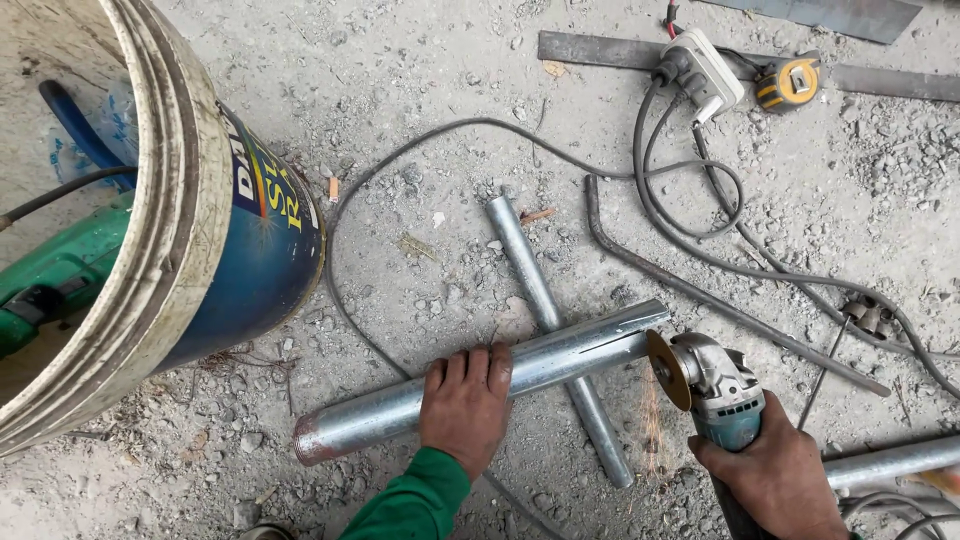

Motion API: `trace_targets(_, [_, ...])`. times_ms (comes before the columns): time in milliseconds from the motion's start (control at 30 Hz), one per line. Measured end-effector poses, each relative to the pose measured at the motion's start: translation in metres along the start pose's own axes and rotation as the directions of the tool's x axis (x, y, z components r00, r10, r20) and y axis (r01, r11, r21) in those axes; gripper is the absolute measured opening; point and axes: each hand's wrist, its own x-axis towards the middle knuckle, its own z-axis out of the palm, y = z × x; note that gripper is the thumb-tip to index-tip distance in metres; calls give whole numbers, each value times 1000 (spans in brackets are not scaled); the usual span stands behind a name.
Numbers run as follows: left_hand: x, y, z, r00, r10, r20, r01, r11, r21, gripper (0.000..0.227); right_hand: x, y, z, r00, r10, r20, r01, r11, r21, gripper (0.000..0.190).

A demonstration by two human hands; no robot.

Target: Using an angle grinder to cut a longitudinal slit into a metal pipe on the ground.

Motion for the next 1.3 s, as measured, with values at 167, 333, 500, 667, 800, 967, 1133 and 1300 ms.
trace_targets(167, [1, 1, -1, 998, -8, -63, 9, 1000, 9, 35, 1, -3, -1, 999, -12, 34, 10, 999, 43, 65])
trace_targets(333, [0, 2, -1, 1000, -18, -24, 18, 1000, 3, 37, 4, 1, 2, 1000, -4, -15, 4, 1000, -16, 68])
trace_targets(500, [1, 2, -3, 1000, -13, -28, 13, 1000, 20, 40, 18, 11, 9, 998, -30, -50, 26, 997, -79, 74])
trace_targets(667, [1, 2, -4, 1000, -15, 14, 15, 1000, 22, 39, 15, 9, 7, 998, -45, -47, 43, 998, -51, 69])
trace_targets(800, [0, 3, -2, 999, -17, 40, 16, 1000, 27, 41, 8, 3, 3, 998, -47, -32, 46, 999, -19, 70])
trace_targets(967, [2, 2, -2, 999, -24, 28, 23, 999, 38, 41, 6, 1, 1, 996, -78, -32, 77, 997, -30, 70])
trace_targets(1133, [9, -3, -7, 973, -22, 231, 38, 997, -62, 65, 3, -4, -1, 999, -49, -1, 49, 999, 8, 71])
trace_targets(1300, [15, -7, -8, 976, -7, 216, 20, 998, -58, 73, 3, -3, -1, 997, -67, -26, 68, 998, 4, 68])
